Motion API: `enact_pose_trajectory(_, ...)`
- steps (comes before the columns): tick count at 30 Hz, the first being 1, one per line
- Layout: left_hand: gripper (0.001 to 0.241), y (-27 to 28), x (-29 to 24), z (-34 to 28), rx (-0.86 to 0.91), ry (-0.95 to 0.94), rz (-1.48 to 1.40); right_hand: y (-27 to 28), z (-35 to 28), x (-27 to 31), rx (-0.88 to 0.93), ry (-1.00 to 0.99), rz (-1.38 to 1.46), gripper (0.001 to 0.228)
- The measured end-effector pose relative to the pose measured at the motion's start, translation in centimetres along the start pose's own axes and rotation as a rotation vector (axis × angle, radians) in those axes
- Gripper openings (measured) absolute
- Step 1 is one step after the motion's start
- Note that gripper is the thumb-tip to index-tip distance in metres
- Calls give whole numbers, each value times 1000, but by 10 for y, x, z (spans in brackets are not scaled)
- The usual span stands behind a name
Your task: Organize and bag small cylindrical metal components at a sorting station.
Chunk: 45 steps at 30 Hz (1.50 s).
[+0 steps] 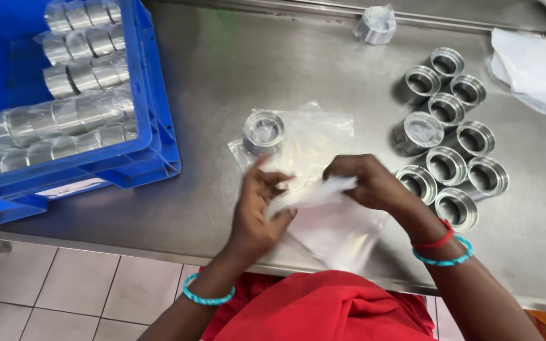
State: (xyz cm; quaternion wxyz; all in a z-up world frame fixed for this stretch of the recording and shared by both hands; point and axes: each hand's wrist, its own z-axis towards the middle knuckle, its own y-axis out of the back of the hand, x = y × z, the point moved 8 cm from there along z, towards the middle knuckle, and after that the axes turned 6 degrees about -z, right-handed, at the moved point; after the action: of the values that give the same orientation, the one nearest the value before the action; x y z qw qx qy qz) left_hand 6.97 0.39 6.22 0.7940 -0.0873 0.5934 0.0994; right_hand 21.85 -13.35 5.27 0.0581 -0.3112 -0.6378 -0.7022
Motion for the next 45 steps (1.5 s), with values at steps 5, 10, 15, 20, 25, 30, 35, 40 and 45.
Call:
enact_pose_trajectory(5,100,-13,21,16,28,341,-932,47,-27,-2,-527,-373,717,10)
enact_pose_trajectory(10,71,-33,28,11,39,402,-714,25,-61,-4,-866,-483,800,15)
enact_pose_trajectory(15,39,0,62,27,116,423,-199,19,-83,-7,-888,-317,1123,33)
enact_pose_trajectory(20,40,9,21,56,528,493,351,20,-93,-5,-313,-236,1497,85)
enact_pose_trajectory(25,47,-4,39,66,686,342,571,-38,-111,-43,-125,-585,1066,77)
enact_pose_trajectory(30,48,-25,27,70,855,276,794,-71,-130,-66,-153,-776,1034,47)
enact_pose_trajectory(35,72,4,-5,132,520,-91,1063,-54,-148,-105,-399,-844,1241,21)
enact_pose_trajectory(40,80,31,46,147,556,221,1163,-11,-121,-106,-540,-767,1237,26)
enact_pose_trajectory(45,63,55,61,163,456,-40,955,23,-68,-70,-657,-760,1209,34)
